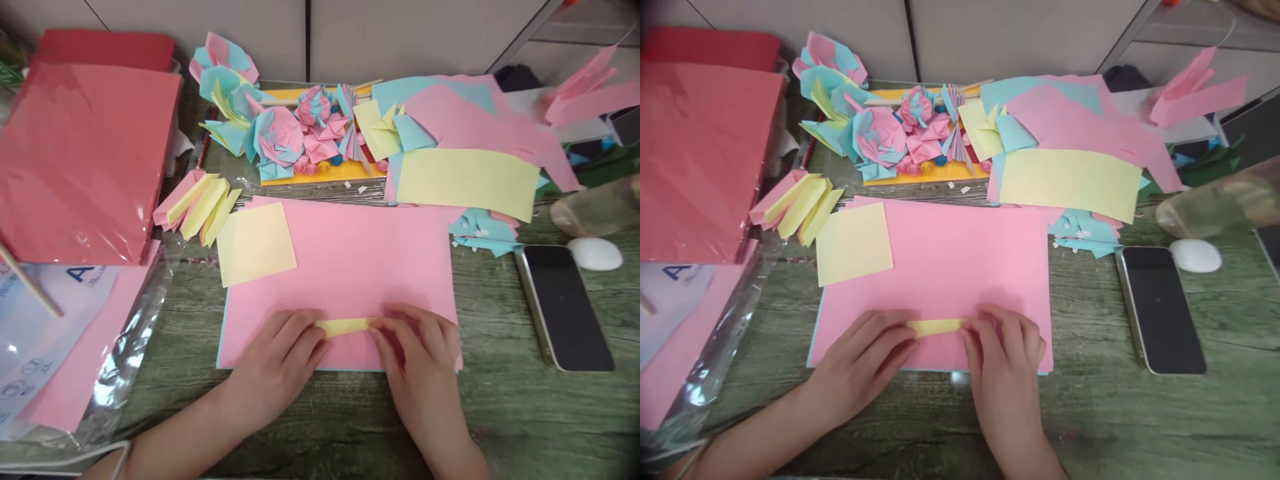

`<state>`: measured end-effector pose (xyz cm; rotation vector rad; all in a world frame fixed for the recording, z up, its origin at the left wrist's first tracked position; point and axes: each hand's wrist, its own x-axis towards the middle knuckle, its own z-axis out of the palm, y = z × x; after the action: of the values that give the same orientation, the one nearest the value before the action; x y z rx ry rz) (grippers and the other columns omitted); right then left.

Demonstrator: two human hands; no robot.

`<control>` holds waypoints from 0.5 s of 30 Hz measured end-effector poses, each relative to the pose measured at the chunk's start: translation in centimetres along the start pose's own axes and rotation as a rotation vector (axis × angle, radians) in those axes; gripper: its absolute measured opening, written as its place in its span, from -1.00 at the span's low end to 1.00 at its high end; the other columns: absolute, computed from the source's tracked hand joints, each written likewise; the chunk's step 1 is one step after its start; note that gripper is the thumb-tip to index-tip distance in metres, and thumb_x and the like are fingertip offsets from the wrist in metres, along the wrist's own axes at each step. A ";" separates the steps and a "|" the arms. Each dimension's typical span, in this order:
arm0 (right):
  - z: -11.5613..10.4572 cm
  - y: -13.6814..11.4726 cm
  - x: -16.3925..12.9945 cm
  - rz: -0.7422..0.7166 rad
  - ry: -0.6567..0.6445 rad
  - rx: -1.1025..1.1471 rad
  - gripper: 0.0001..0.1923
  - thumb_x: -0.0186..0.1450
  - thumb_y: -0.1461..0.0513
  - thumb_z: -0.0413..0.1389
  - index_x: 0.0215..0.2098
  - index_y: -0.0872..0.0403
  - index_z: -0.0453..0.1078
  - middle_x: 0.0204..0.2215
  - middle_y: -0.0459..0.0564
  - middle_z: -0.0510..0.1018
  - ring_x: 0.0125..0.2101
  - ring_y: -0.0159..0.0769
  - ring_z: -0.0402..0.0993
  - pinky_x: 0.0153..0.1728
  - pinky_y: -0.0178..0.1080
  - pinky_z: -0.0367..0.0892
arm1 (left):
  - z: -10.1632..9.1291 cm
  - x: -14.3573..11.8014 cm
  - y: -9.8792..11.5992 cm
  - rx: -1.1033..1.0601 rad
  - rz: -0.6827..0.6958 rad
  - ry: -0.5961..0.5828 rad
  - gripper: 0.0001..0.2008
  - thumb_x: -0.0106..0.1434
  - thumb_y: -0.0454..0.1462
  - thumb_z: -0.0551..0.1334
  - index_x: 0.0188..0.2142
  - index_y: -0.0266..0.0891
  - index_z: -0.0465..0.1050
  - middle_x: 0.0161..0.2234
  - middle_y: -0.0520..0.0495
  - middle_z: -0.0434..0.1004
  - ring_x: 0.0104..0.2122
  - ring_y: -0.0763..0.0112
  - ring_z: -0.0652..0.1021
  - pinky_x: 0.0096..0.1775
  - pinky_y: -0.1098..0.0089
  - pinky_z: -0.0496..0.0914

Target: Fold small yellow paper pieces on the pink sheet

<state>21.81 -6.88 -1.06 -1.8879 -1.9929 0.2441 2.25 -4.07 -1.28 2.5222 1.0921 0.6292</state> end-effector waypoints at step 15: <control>0.1 -0.4 0.3 0.060 -0.021 -0.055 -0.94 0.21 0.22 0.09 -0.34 0.03 0.38 -0.20 0.02 0.41 -0.19 -0.12 0.22 -0.24 -0.09 0.11 | -0.2 1.3 0.5 -0.149 -0.316 -0.093 -0.90 0.23 -0.46 0.07 -0.28 -0.34 0.31 -0.21 -0.14 0.24 -0.15 0.34 0.33 -0.10 0.30 0.34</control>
<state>21.37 -6.57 -0.97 -1.9886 -1.9782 0.2291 3.29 -3.39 -0.56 2.1681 1.3193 0.4816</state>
